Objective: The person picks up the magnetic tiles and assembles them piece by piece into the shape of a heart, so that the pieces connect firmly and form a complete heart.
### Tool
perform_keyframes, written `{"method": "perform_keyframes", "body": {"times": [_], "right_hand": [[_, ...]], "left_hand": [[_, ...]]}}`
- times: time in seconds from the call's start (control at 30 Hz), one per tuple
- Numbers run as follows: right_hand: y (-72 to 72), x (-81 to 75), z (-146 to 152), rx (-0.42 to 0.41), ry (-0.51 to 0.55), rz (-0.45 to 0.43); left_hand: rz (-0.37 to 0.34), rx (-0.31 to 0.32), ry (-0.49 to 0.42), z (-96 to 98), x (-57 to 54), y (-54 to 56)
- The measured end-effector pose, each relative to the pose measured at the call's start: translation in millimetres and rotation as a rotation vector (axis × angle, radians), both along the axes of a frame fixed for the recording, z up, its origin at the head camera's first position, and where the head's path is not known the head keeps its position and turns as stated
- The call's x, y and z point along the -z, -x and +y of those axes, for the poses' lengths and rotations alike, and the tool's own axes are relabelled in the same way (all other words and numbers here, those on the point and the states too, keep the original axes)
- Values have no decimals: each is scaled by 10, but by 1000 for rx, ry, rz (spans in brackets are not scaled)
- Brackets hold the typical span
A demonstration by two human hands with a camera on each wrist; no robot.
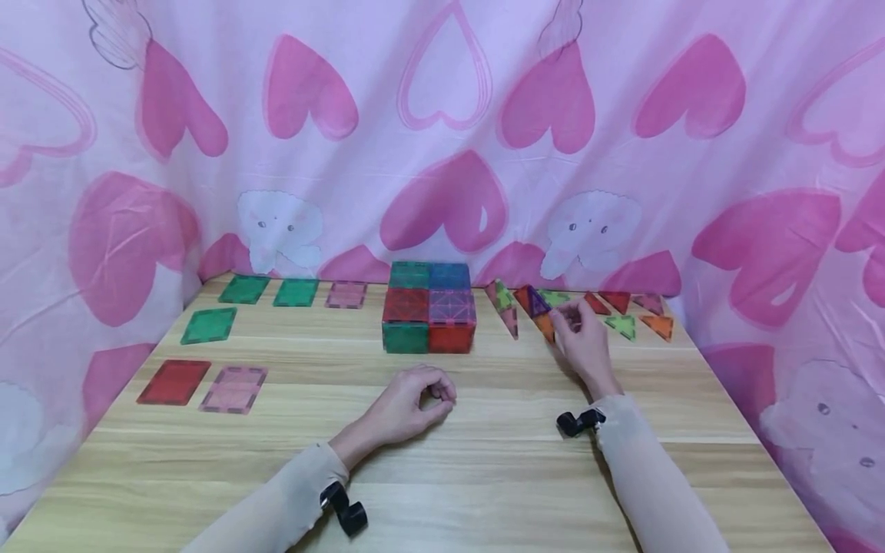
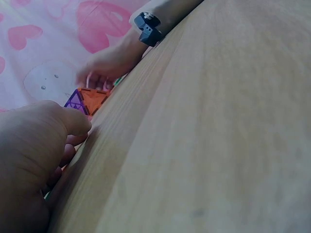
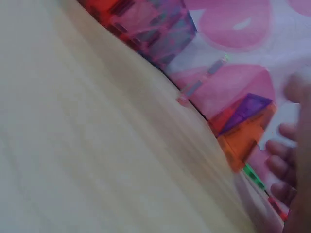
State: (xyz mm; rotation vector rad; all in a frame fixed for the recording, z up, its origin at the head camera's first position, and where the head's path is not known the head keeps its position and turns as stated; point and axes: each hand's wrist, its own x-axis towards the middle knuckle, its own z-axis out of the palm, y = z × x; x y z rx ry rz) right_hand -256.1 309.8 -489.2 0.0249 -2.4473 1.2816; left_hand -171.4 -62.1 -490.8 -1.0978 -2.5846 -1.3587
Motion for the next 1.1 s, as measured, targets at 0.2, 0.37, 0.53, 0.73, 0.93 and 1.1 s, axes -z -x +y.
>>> {"method": "perform_keyframes", "body": {"times": [0.2, 0.37, 0.53, 0.73, 0.93, 1.1], "right_hand": [[34, -3, 279, -23, -94, 72], [77, 33, 405, -165, -287, 33], [90, 49, 415, -219, -406, 33], [-36, 63, 447, -177, -393, 76], [-247, 72, 545, -157, -395, 91], [-440, 85, 623, -181, -406, 66]], "left_hand": [[5, 21, -16, 16, 1, -8], [10, 36, -33, 15, 1, -18], [8, 38, -36, 18, -1, -21], [0, 49, -37, 30, 10, -21], [-4, 39, -24, 18, 3, -16], [2, 34, -24, -1, -11, -16]]}}
